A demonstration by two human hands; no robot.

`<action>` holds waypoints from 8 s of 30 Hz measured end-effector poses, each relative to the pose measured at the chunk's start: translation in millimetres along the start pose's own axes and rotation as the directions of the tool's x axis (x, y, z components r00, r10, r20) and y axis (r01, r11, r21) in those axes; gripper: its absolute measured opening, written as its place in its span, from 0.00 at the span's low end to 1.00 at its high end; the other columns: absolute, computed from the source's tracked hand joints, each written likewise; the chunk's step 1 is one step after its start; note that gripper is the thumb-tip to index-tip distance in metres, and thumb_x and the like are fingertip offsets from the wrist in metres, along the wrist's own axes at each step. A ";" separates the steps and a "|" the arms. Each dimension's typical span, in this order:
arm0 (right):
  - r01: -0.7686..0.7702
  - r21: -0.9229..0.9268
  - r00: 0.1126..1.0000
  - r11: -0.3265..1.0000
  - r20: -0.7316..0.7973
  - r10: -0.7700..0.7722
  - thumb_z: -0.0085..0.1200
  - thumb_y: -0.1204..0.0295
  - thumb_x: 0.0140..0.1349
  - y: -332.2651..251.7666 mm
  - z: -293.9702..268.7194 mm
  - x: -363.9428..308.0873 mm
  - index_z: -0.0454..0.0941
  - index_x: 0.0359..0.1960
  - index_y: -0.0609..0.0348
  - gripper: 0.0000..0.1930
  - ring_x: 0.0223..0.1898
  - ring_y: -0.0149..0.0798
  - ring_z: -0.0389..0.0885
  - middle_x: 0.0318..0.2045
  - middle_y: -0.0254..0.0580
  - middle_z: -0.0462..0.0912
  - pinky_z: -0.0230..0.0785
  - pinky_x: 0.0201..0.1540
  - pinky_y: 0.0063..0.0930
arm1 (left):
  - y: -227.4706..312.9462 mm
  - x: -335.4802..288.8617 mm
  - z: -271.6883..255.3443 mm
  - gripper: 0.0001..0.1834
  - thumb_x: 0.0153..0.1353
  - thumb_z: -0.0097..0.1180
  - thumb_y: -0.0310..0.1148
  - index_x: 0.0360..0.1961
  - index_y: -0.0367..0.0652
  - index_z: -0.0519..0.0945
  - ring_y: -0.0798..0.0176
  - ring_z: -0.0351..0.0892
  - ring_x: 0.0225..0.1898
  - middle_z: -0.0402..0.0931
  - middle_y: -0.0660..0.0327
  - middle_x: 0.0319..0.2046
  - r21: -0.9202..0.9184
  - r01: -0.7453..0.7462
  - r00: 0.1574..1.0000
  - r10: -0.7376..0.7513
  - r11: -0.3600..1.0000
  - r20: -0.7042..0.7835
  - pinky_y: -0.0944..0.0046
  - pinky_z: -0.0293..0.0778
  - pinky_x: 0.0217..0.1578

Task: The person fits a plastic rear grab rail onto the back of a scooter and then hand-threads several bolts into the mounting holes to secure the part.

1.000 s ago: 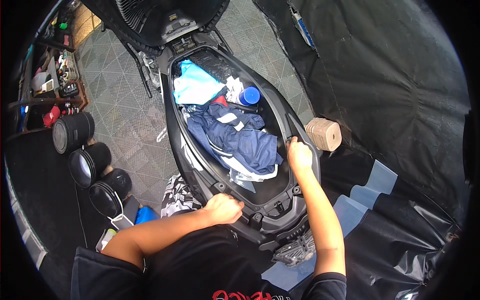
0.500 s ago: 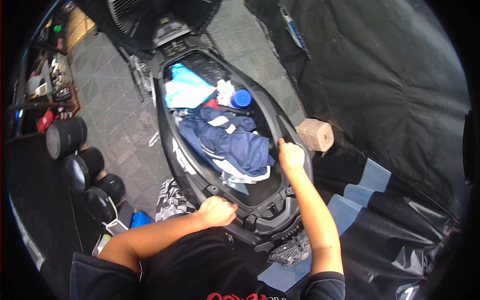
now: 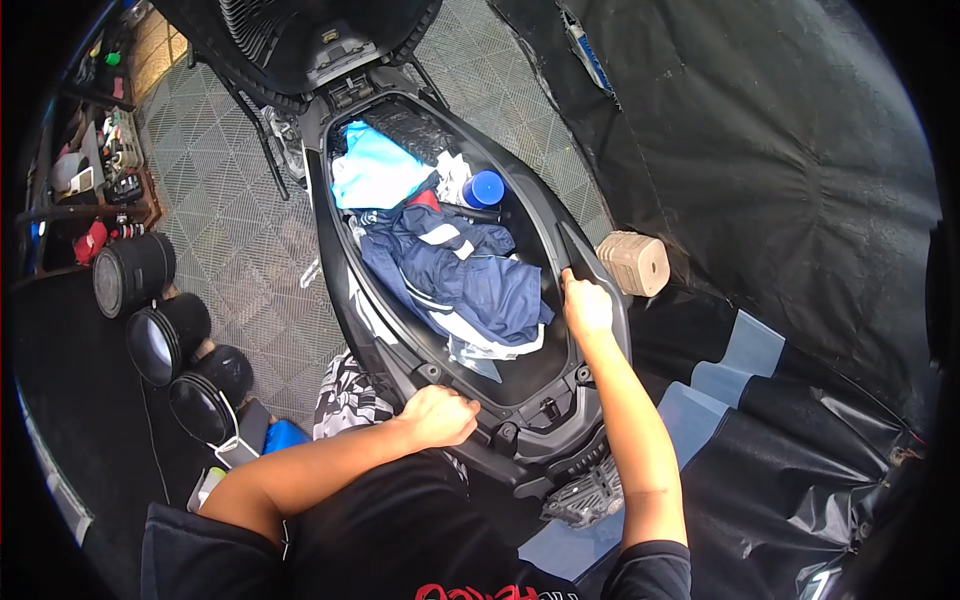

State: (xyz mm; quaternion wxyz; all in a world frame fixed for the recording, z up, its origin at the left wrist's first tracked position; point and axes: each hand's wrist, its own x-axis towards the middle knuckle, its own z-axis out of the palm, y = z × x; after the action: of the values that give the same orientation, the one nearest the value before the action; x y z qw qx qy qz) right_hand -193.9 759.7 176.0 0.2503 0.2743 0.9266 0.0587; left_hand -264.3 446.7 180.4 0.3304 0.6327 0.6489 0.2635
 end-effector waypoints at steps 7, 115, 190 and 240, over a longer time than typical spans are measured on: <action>-0.126 0.050 0.988 0.991 -0.078 0.129 0.51 0.67 0.69 3.7 -7.7 -25.3 0.79 0.41 0.59 0.09 0.31 0.53 0.87 0.27 0.51 0.86 0.79 0.33 0.45 | 3.3 3.4 -0.2 0.10 0.57 0.55 0.36 0.21 0.43 0.77 0.51 0.83 0.22 0.80 0.56 0.18 -0.013 -0.008 1.000 0.008 1.000 -0.025 0.52 0.79 0.25; 0.356 0.609 0.034 -0.709 0.750 0.661 0.68 0.64 0.57 -46.0 181.7 -497.4 0.73 0.30 0.58 0.15 0.11 0.22 0.55 0.23 0.30 0.73 0.45 0.16 0.21 | 10.0 15.6 -14.7 0.12 0.48 0.76 0.29 0.27 0.36 0.83 0.55 0.85 0.25 0.84 0.53 0.23 0.197 0.478 0.877 -0.450 0.856 -0.169 0.60 0.78 0.32; 0.362 0.580 0.253 -0.730 0.692 0.676 0.65 0.65 0.61 -42.2 184.5 -509.3 0.74 0.29 0.52 0.11 0.12 0.17 0.52 0.19 0.21 0.68 0.42 0.15 0.18 | 8.7 14.4 1.9 0.17 0.51 0.74 0.49 0.29 0.47 0.90 0.52 0.86 0.32 0.86 0.59 0.25 0.491 0.664 0.741 -0.586 0.564 -0.327 0.48 0.77 0.41; 0.410 0.567 0.245 -0.715 0.687 0.685 0.65 0.67 0.61 -44.9 188.0 -507.5 0.73 0.26 0.51 0.11 0.12 0.17 0.51 0.18 0.20 0.65 0.40 0.16 0.19 | -2.6 10.8 -4.4 0.19 0.53 0.71 0.52 0.32 0.47 0.90 0.49 0.88 0.33 0.87 0.55 0.28 0.426 0.694 0.711 -0.642 0.580 -0.285 0.54 0.80 0.41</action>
State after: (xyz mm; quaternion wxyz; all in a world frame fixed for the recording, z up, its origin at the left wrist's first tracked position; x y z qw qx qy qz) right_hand 245.4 443.6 220.9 -0.5348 0.6780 0.1220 -0.4893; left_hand -269.2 457.6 180.2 0.1948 0.3903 0.8994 -0.0287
